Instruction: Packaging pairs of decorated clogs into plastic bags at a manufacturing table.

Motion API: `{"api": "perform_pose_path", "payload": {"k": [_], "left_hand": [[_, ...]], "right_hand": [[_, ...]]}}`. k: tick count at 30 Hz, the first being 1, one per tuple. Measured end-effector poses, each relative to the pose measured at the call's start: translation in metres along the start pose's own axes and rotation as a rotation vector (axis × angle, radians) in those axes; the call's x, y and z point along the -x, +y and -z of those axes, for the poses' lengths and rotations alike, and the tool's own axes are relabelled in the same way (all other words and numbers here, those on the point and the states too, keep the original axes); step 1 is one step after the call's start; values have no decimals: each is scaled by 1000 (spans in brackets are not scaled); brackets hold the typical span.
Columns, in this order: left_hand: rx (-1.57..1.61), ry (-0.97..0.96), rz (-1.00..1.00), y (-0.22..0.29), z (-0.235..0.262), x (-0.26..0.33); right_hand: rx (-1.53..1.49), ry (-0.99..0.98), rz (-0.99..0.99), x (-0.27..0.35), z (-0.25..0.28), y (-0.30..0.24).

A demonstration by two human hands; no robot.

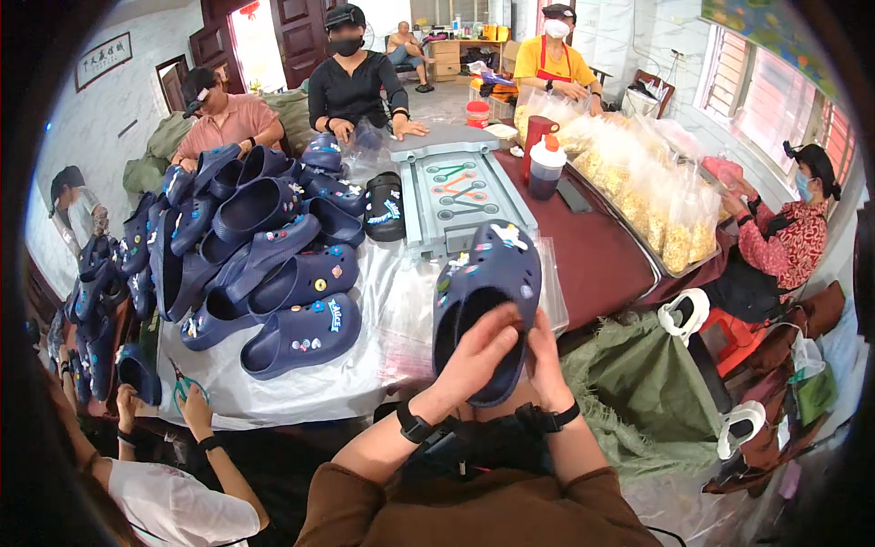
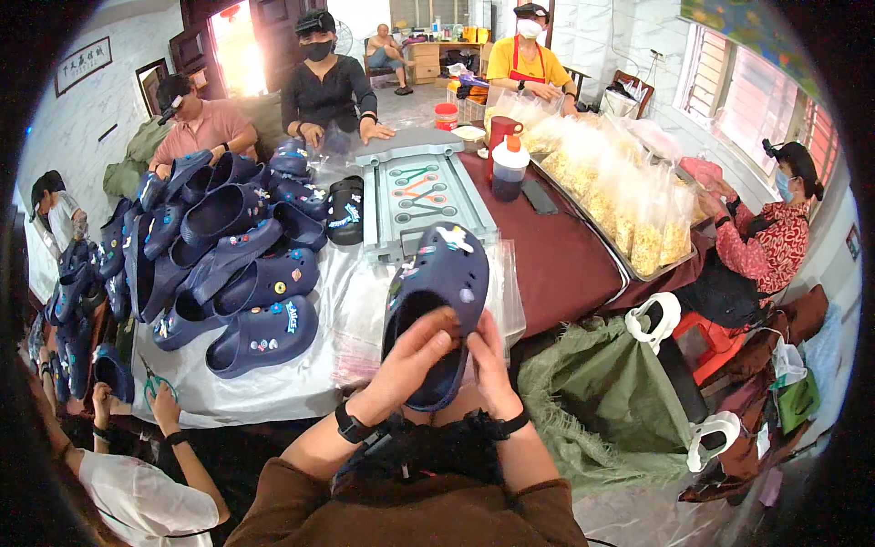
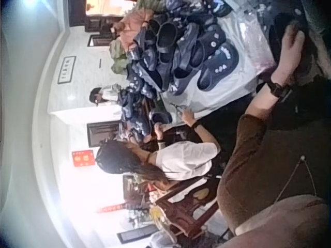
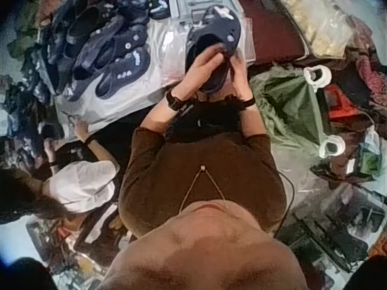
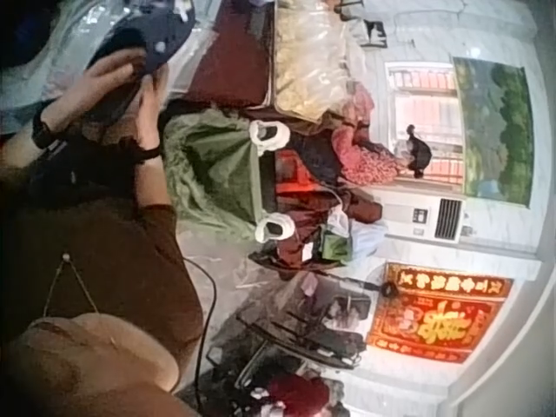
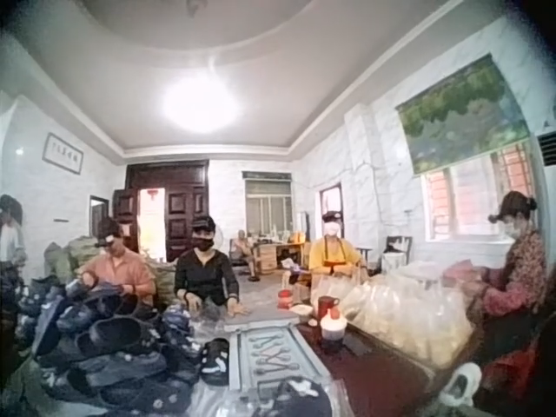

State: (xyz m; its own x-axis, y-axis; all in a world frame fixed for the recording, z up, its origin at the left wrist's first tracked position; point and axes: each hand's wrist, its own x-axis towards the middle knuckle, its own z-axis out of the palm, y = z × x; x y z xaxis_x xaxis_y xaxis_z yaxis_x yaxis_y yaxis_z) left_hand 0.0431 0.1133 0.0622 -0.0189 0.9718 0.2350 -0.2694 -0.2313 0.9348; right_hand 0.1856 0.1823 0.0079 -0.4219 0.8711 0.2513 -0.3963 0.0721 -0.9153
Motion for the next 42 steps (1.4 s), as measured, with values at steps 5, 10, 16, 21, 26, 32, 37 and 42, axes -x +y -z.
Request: {"api": "perform_pose_path", "payload": {"k": [5, 10, 16, 21, 26, 32, 37, 42], "left_hand": [[-670, -113, -106, 6, 4, 10], [-697, -92, -133, 1, -8, 17], [-731, 100, -469, 19, 2, 26], [-1022, 366, -330, 10, 38, 16], [-1174, 235, -26, -31, 65, 25], [-1378, 292, -135, -40, 59, 28], [-1105, 367, -102, -27, 74, 33], [-88, 382, 174, -7, 73, 41]], "right_hand": [[-48, 285, -86, 1, 29, -5], [132, 47, -93, 7, 28, 11], [254, -29, -136, 10, 19, -3], [693, 45, 52, 13, 26, 19], [599, 184, 80, 20, 27, 26], [354, 333, -41, 9, 60, 37], [445, 357, 17, 6, 67, 35], [475, 332, 129, -2, 34, 13]]}}
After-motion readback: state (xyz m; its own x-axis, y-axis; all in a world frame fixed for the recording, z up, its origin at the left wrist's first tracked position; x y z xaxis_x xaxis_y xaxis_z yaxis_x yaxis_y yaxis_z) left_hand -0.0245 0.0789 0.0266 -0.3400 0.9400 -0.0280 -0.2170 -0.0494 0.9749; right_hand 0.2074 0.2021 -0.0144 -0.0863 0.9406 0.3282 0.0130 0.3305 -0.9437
